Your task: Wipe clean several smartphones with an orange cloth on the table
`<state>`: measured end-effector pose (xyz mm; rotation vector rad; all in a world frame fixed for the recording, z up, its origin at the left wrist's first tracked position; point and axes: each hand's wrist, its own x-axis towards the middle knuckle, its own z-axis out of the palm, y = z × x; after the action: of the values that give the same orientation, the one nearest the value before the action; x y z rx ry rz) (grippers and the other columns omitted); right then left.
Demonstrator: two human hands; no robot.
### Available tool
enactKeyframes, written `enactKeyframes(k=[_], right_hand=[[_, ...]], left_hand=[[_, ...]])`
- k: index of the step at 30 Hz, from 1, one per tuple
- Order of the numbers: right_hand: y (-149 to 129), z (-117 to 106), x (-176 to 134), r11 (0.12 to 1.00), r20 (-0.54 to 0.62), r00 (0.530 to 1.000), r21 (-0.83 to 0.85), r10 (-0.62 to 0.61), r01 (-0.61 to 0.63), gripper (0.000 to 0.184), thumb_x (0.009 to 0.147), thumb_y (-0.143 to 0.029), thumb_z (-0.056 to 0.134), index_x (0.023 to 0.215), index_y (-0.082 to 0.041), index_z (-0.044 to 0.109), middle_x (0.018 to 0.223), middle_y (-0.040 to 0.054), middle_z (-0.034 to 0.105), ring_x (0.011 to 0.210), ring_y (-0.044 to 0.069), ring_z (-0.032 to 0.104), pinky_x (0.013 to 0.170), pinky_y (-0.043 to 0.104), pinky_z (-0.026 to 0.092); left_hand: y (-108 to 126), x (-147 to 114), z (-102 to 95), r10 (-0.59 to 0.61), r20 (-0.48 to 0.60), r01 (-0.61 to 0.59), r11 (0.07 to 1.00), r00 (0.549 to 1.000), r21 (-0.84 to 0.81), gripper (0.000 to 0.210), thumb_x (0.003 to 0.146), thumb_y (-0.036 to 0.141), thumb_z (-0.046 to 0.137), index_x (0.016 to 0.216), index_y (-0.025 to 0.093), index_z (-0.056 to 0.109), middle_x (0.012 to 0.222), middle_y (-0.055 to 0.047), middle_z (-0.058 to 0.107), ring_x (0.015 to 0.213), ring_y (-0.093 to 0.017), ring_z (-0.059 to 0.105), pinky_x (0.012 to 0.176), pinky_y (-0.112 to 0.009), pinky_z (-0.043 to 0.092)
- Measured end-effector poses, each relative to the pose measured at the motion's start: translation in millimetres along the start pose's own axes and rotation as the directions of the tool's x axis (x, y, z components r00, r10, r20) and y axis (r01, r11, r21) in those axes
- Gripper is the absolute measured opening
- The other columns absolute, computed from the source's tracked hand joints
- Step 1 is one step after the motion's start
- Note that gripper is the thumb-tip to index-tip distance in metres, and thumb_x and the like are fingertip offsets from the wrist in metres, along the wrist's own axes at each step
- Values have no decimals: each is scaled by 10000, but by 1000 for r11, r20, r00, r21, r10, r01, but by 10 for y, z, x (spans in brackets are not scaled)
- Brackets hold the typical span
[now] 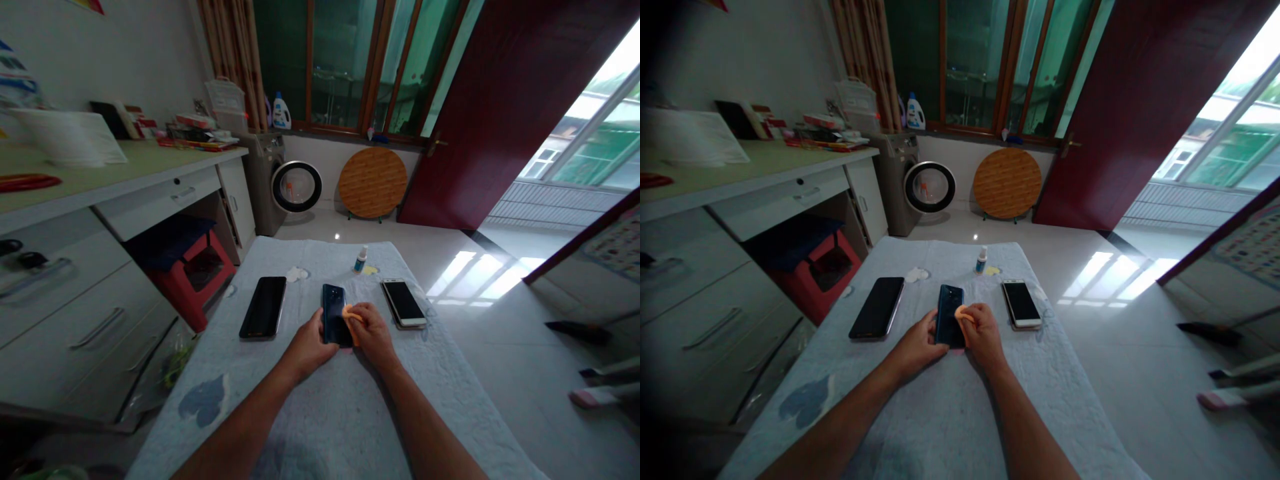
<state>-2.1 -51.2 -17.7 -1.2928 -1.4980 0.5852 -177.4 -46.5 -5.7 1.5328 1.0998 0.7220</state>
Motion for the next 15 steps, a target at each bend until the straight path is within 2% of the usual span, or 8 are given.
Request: enactKeyframes(k=[2,5,7,10,13,15], right_hand=[[-23,2,-11,996,48,999,-83,-23,27,134,839,-261,566,875,-204,682,866,47,597,802,163,575,744,283,451],[-90,0,-31,985,121,992,-158,-47,66,136,834,-210,565,939,-203,652,866,38,603,798,158,572,733,273,438],[-150,1,-50,979,170,984,-185,-56,88,164,807,-146,561,947,-199,627,879,33,603,814,157,565,741,270,426],[-231,14,-92,968,278,957,-207,-77,138,162,766,-67,531,833,-189,614,829,20,567,794,147,541,726,261,408],[-272,37,-136,961,377,920,-200,-106,193,194,723,-14,499,740,-178,602,816,19,529,788,141,518,723,255,405],[-277,49,-152,958,417,901,-186,-123,217,203,700,-1,501,732,-172,606,853,26,526,814,143,512,746,258,412]], left_hand=[[36,-33,-6,31,21,-33,996,999,79,663,674,172,682,1279,209,413,970,-30,690,832,-197,668,698,-255,479],[103,-80,-23,31,-23,-22,950,999,312,667,664,211,699,1261,226,403,968,-25,682,845,-220,664,678,-258,457],[136,-103,-27,7,-67,27,873,998,486,690,662,262,711,1273,229,393,1007,-42,677,903,-251,657,703,-279,452],[149,-122,-26,-13,-93,72,735,996,674,676,692,365,700,1286,224,411,1102,-83,650,1000,-285,630,779,-320,451],[129,-119,-37,19,-98,65,625,995,778,632,714,444,669,1259,192,471,1156,-120,606,1056,-301,589,839,-352,448],[100,-105,-56,77,-89,28,584,993,812,660,712,475,660,1268,170,479,1191,-131,576,1097,-306,548,887,-365,436]])
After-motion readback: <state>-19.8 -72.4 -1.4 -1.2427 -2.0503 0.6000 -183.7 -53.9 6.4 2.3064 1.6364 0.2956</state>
